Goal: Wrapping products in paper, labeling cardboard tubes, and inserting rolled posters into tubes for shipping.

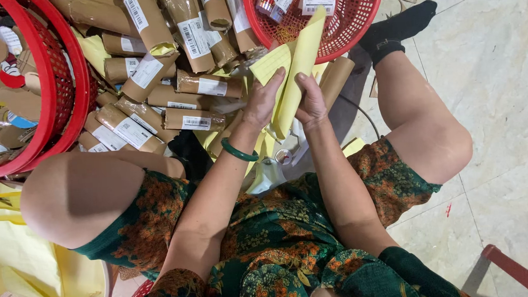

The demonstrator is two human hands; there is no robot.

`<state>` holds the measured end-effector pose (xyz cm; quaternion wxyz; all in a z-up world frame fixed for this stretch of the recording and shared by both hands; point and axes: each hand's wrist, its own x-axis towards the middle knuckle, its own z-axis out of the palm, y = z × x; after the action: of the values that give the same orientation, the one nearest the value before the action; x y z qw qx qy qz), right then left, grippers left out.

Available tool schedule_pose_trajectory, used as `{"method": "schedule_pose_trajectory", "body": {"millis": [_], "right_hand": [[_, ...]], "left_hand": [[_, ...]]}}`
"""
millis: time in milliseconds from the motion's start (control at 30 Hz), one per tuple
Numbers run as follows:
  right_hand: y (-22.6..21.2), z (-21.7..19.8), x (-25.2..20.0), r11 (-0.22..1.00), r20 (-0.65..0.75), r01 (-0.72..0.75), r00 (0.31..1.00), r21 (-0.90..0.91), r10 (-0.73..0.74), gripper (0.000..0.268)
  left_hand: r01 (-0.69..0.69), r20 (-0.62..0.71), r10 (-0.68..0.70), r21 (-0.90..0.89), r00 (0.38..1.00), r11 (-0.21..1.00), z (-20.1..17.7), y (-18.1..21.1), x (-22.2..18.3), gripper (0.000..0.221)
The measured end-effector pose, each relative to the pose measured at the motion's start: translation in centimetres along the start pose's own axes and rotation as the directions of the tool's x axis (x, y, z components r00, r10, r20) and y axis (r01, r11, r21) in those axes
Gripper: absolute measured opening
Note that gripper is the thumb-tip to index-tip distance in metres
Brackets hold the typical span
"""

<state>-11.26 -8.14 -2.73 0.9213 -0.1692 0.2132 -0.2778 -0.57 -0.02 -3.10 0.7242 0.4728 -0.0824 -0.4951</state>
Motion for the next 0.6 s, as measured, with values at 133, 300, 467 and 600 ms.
{"method": "schedule_pose_trajectory", "body": {"millis": [133,300,467,600], "right_hand": [[0.3,-0.6,-0.1,1.0,-0.027,-0.029,0.999,0.002,0.029,0.065],[-1.1,-2.0,-0.6,0.997,0.024,-0.082,0.996,-0.008,0.083,0.067],[-2.5,-1.2,-1.5,0.985,0.081,-0.16,0.983,-0.064,0.164,0.074],[-2.5,-2.1,-1.8,0.922,0.112,-0.274,0.943,-0.274,0.314,0.076]], "left_hand": [[0.009,0.024,-0.007,-0.07,1.0,0.997,0.8,1.4,-0.2,0.046],[0.223,0.366,-0.013,-0.539,0.931,0.813,2.6,8.7,-2.2,0.065],[0.344,0.472,-0.05,-0.563,0.88,0.752,0.5,8.3,-0.8,0.078],[0.3,0.286,-0.241,-0.184,0.927,0.936,-2.6,5.2,1.7,0.045]]}}
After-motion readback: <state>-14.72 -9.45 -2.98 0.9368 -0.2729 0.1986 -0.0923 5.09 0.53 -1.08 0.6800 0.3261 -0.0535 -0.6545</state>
